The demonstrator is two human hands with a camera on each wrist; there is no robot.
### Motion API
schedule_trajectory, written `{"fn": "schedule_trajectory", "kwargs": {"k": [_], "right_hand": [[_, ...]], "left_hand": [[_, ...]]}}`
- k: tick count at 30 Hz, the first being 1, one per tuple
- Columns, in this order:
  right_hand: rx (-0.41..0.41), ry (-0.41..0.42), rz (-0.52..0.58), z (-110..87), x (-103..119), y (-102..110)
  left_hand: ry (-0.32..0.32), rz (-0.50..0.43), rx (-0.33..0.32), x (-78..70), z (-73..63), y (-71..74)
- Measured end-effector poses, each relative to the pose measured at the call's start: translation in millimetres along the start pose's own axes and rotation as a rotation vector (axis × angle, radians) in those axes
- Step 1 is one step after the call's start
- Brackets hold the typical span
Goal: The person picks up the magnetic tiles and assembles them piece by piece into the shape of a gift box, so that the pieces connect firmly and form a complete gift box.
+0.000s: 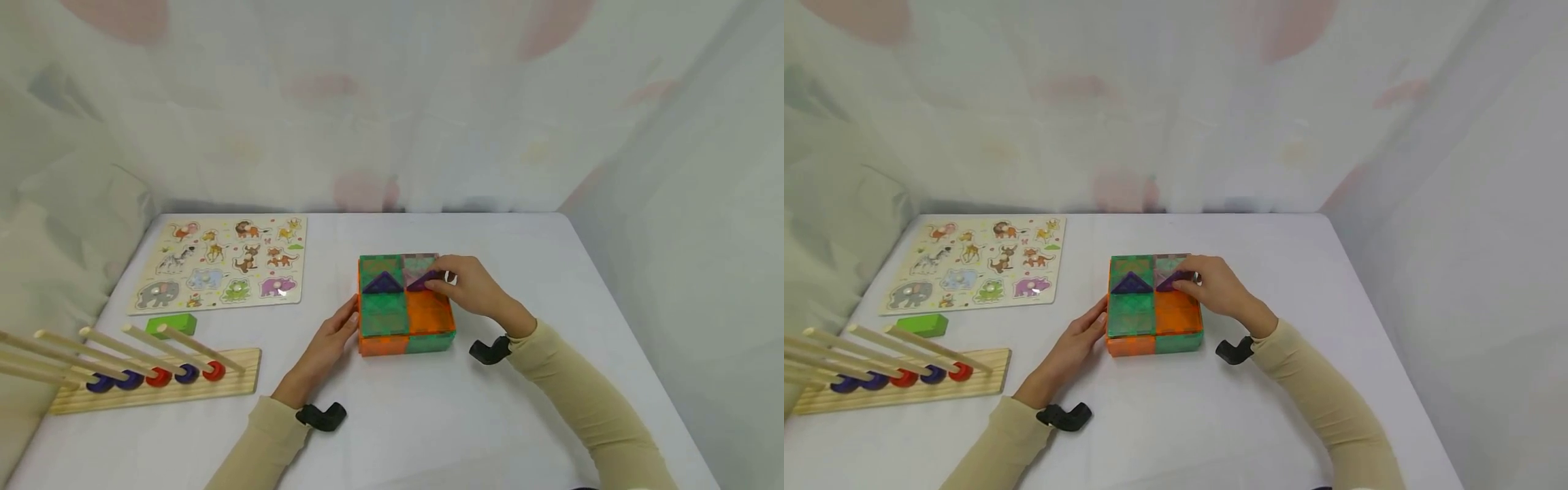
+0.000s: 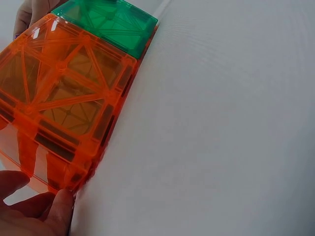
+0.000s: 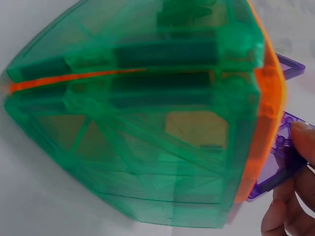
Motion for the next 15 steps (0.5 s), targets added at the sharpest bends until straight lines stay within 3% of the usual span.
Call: {"fn": "schedule_trajectory", "kwargs": {"k": [15], "right_hand": [[-0.041, 0.008, 0.026, 0.5, 0.3, -4.6]], "left_hand": [[0.018, 0.017, 0.001, 3.3, 0.9, 0.5]]}}
Point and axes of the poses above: each hand's wrist, its own z-axis towards the middle knuckle, its own y-axis out of the back of the hand, x = y × z, the point moved 8 cm from there along z, towards the middle knuckle, and after that the axes turned 14 degrees about z, right-handed, at the moved point
